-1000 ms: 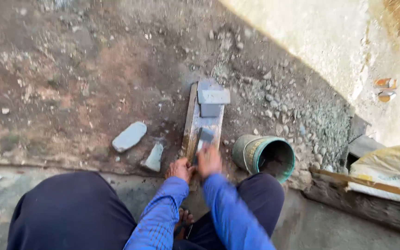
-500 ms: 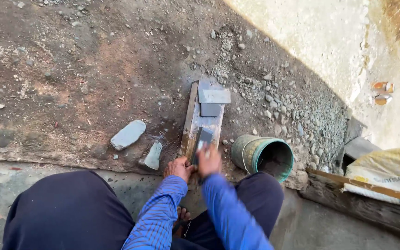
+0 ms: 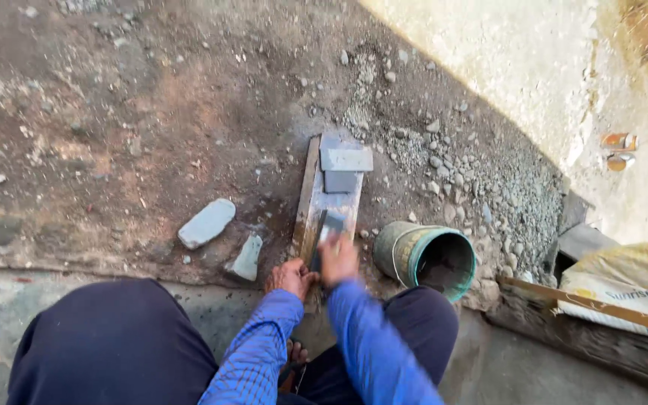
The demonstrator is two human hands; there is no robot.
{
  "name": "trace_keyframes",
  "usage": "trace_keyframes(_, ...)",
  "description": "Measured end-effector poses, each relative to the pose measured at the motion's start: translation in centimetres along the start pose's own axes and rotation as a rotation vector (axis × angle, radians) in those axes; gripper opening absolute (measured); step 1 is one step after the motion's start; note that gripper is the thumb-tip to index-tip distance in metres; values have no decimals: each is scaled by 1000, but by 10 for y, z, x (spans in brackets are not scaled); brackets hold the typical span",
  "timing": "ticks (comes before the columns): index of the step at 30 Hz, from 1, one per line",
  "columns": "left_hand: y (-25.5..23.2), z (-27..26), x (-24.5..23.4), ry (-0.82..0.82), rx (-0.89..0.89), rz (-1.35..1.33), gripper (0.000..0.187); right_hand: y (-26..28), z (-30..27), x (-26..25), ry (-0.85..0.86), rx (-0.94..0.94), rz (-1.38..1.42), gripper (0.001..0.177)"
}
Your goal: Sharpening small metal tools or blades by rubbing them against a wet whetstone.
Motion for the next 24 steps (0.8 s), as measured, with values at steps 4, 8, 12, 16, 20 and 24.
trace_keyframes(4, -6, -6, -6, 7, -35, 17, 29, -19, -37, 13, -52, -155, 134, 26)
trace_keyframes(8, 0, -12, 0, 18, -3, -32, 31, 15, 22, -3, 0, 211, -87, 30)
trace_keyframes(12, 0, 3, 5, -21, 27, 5, 28, -15, -15, 10, 6, 19, 79, 24)
trace_keyframes(16, -6, -9, -5, -12, 25, -20, 34, 9, 41, 0, 26, 195, -3, 28)
trace_keyframes(20, -5, -7, -7, -23, -48, -7, 33, 28, 27, -8, -51, 208, 157, 32)
trace_keyframes(24, 4, -1, 6, 7, -25, 26, 28, -17, -8, 8, 35, 103, 80, 30)
Point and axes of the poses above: each hand's wrist, its own z-axis towards the middle knuckle, its own x-axis out of the palm, y = z × x, the point moved 5 cm from there along z, towards the middle knuckle, and after that the axes turned 10 degrees about -x, right-handed, at the moved point
